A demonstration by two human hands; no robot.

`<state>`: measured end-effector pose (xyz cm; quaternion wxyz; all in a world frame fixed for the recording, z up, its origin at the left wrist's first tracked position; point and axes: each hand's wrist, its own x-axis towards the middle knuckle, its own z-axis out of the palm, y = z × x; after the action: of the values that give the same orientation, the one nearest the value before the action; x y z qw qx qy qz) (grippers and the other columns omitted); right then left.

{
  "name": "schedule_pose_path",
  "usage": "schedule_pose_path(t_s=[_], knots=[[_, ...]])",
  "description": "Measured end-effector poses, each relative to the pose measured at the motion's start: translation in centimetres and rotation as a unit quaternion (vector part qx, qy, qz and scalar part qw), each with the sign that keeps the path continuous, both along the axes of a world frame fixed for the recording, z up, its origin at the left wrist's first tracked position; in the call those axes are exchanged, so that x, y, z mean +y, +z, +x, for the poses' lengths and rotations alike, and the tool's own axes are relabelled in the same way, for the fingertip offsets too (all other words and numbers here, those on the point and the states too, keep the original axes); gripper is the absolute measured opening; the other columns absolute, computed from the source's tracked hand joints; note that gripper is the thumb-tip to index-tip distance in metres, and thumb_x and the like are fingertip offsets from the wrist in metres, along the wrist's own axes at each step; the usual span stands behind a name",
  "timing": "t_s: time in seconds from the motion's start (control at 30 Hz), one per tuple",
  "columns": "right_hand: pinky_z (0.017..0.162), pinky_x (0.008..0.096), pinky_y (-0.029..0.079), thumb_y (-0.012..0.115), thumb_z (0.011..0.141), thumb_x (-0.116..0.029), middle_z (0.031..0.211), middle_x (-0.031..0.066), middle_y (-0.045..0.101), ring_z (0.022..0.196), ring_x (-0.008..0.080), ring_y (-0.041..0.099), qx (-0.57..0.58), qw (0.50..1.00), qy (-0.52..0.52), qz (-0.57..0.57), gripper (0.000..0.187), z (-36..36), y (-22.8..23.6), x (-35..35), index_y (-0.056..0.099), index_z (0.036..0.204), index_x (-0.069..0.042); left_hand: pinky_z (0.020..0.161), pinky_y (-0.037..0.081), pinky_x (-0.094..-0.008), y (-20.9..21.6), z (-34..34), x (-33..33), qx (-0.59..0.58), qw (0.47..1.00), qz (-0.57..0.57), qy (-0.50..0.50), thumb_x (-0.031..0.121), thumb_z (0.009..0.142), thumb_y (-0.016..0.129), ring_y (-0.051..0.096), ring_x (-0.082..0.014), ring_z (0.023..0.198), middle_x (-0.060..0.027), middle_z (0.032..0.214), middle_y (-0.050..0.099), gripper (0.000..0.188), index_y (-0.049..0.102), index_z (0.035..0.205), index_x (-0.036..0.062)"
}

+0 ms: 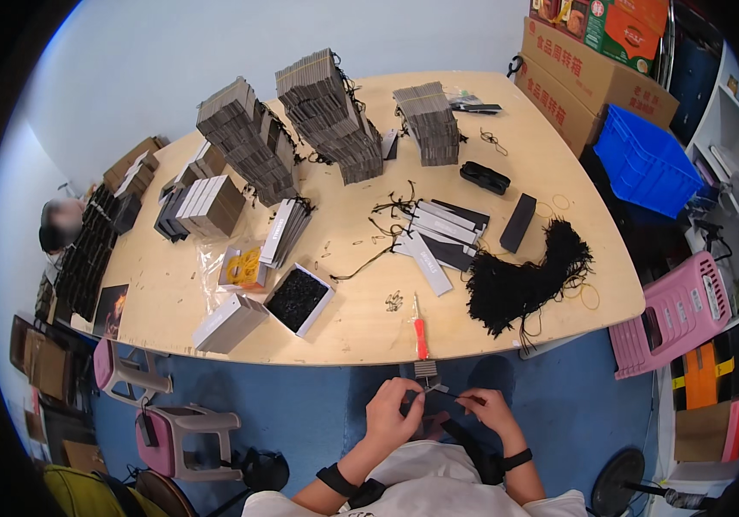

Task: Attaching black tassels or strings to white clothing tags at a production table.

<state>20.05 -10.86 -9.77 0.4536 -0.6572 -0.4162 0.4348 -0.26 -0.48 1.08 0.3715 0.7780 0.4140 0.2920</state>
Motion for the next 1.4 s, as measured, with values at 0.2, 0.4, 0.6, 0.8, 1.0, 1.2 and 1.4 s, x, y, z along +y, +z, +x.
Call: schedule_pose_path(t_s=[0.2, 0.4, 0.6, 0.8, 1.0, 1.2, 1.4], knots=[[0.051, 0.0231, 0.043, 0.071, 0.086, -0.012, 0.069, 0.0035, 0.067, 0.058, 0.0069, 0.058, -0.005, 0.999, 0.002, -0.044, 0.014, 0.2, 1.0, -0.2, 0.074, 0.092, -0.001, 0.057, 0.049, -0.0297, -1.2, 0.0, 0.3, -0.026, 0.999, 0.045, -0.006, 0.012, 0.085, 0.068, 0.061, -0.0193, 0.067, -0.0052, 0.081, 0.067, 0.01, 0.071, 0.094, 0.0086], [0.058, 0.0235, 0.048, 0.071, 0.085, -0.009, 0.073, 0.0067, 0.07, 0.064, 0.0088, 0.062, -0.016, 1.0, -0.002, 0.005, 0.013, 0.2, 1.0, -0.4, 0.074, 0.091, 0.002, 0.056, 0.05, -0.0288, -1.2, 0.5, 0.3, -0.034, 0.999, 0.016, -0.003, 0.012, 0.085, 0.069, 0.063, -0.0185, 0.065, -0.004, 0.077, 0.067, 0.01, 0.071, 0.094, 0.0088], [0.063, 0.0265, 0.05, 0.068, 0.086, -0.009, 0.079, 0.0105, 0.07, 0.068, 0.0144, 0.066, -0.043, 0.999, 0.011, 0.008, 0.013, 0.1, 3.4, 0.0, 0.072, 0.094, 0.001, 0.063, 0.051, -0.0294, 0.1, 0.5, 0.5, 0.041, 0.994, 0.098, -0.025, 0.005, 0.081, 0.07, 0.065, -0.0206, 0.074, -0.0092, 0.082, 0.067, 0.006, 0.069, 0.087, 0.0051], [0.065, 0.0289, 0.051, 0.066, 0.087, -0.005, 0.084, 0.0097, 0.065, 0.073, 0.0192, 0.066, -0.05, 0.996, 0.039, 0.063, 0.009, -1.5, 10.6, 1.1, 0.072, 0.091, 0.0, 0.075, 0.051, -0.0283, -3.1, -1.0, 0.6, -0.168, 0.953, -0.239, -0.078, 0.005, 0.09, 0.062, 0.064, -0.0133, 0.085, -0.0056, 0.095, 0.066, 0.007, 0.064, 0.096, 0.0021], [0.06, 0.0275, 0.049, 0.077, 0.077, -0.007, 0.08, 0.0059, 0.062, 0.066, 0.018, 0.061, -0.143, 0.97, 0.051, 0.192, 0.011, -2.9, 12.6, 1.9, 0.071, 0.085, -0.002, 0.08, 0.051, -0.0259, -1.8, -0.7, 0.3, -0.271, 0.88, -0.36, -0.152, 0.003, 0.095, 0.057, 0.064, -0.0118, 0.089, -0.0061, 0.099, 0.066, 0.008, 0.063, 0.099, -0.0018], [0.056, 0.0268, 0.047, 0.08, 0.075, -0.009, 0.078, 0.0053, 0.061, 0.063, 0.0165, 0.059, -0.138, 0.973, 0.052, 0.179, 0.014, -2.9, 12.8, 1.9, 0.069, 0.081, -0.002, 0.081, 0.053, -0.027, 0.7, -0.6, -0.3, -0.183, 0.944, -0.215, -0.172, -0.001, 0.092, 0.061, 0.065, -0.0142, 0.092, -0.0111, 0.101, 0.066, 0.011, 0.064, 0.102, -0.003], [0.055, 0.0277, 0.047, 0.08, 0.074, -0.011, 0.077, 0.0058, 0.06, 0.063, 0.0195, 0.06, -0.148, 0.969, 0.047, 0.193, 0.019, -2.5, 12.9, 1.7, 0.064, 0.081, -0.003, 0.078, 0.054, -0.0271, 2.8, 0.1, -0.3, -0.145, 0.961, -0.102, -0.213, -0.002, 0.089, 0.063, 0.067, -0.0162, 0.089, -0.0121, 0.095, 0.067, 0.012, 0.067, 0.1, -0.0032]])
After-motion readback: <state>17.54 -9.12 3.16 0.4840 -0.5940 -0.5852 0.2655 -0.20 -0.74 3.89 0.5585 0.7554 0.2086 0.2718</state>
